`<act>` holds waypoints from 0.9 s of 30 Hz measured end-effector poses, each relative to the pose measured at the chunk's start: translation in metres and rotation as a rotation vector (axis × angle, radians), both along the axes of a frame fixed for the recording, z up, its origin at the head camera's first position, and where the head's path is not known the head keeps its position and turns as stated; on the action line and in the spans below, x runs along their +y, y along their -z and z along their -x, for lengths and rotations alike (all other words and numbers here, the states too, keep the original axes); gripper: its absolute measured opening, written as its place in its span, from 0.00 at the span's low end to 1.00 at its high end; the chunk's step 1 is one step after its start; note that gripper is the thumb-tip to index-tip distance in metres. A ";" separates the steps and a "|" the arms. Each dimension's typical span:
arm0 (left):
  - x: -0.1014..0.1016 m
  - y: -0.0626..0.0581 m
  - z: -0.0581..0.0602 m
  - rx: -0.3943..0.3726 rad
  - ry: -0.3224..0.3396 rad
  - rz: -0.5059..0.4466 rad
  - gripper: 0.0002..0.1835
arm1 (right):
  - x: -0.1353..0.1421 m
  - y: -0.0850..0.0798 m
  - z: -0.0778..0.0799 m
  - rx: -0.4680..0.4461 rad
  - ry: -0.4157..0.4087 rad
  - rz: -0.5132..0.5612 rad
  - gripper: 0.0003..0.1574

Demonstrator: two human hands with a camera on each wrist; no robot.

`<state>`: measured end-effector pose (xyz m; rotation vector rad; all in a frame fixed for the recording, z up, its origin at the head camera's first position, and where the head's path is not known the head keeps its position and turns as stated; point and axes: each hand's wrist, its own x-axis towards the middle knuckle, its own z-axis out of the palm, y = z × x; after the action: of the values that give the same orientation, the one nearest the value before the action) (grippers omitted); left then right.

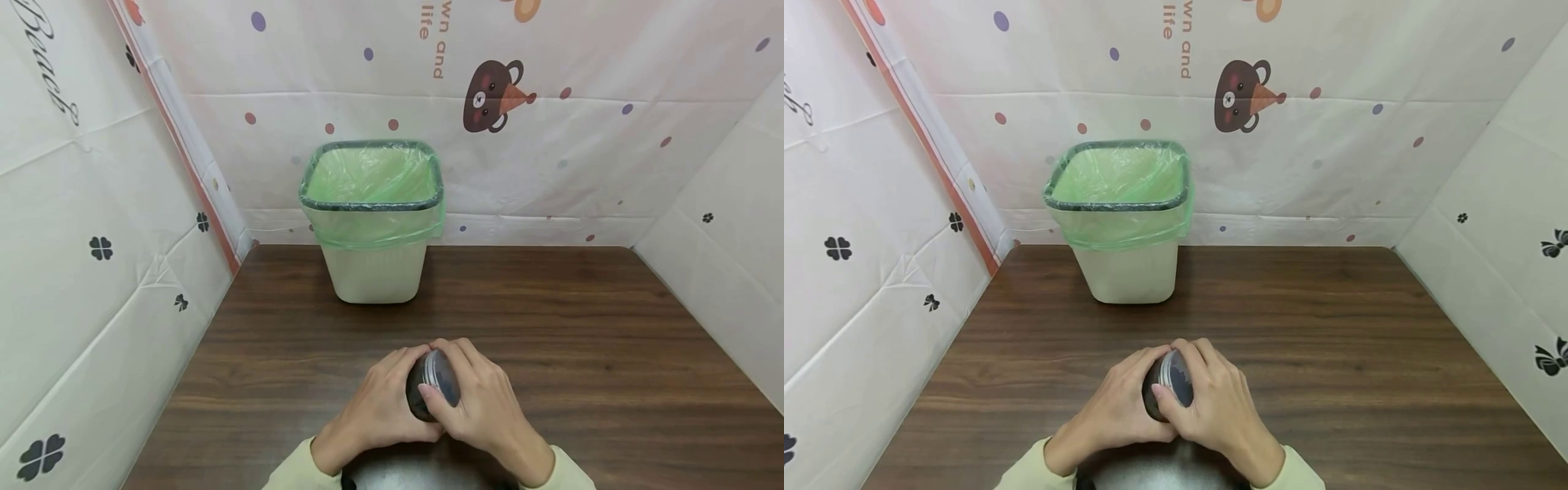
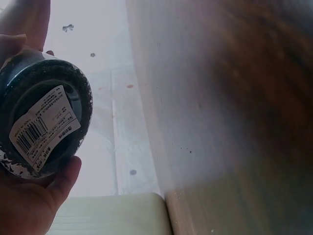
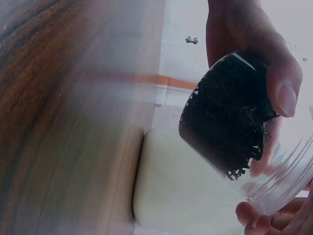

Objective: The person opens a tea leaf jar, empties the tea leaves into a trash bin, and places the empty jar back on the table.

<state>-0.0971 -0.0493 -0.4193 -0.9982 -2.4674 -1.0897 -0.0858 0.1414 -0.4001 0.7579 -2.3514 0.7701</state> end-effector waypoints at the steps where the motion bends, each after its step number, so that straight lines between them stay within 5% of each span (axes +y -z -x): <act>1: 0.000 0.000 0.000 0.009 -0.003 0.004 0.52 | 0.000 0.000 0.000 -0.007 0.000 -0.004 0.33; 27: 0.000 0.001 0.006 0.141 -0.031 0.072 0.51 | 0.003 -0.003 -0.002 -0.143 0.032 -0.033 0.43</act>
<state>-0.1026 -0.0497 -0.4199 -1.0171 -2.4152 -0.8947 -0.0835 0.1449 -0.3968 0.6977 -2.5033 0.7970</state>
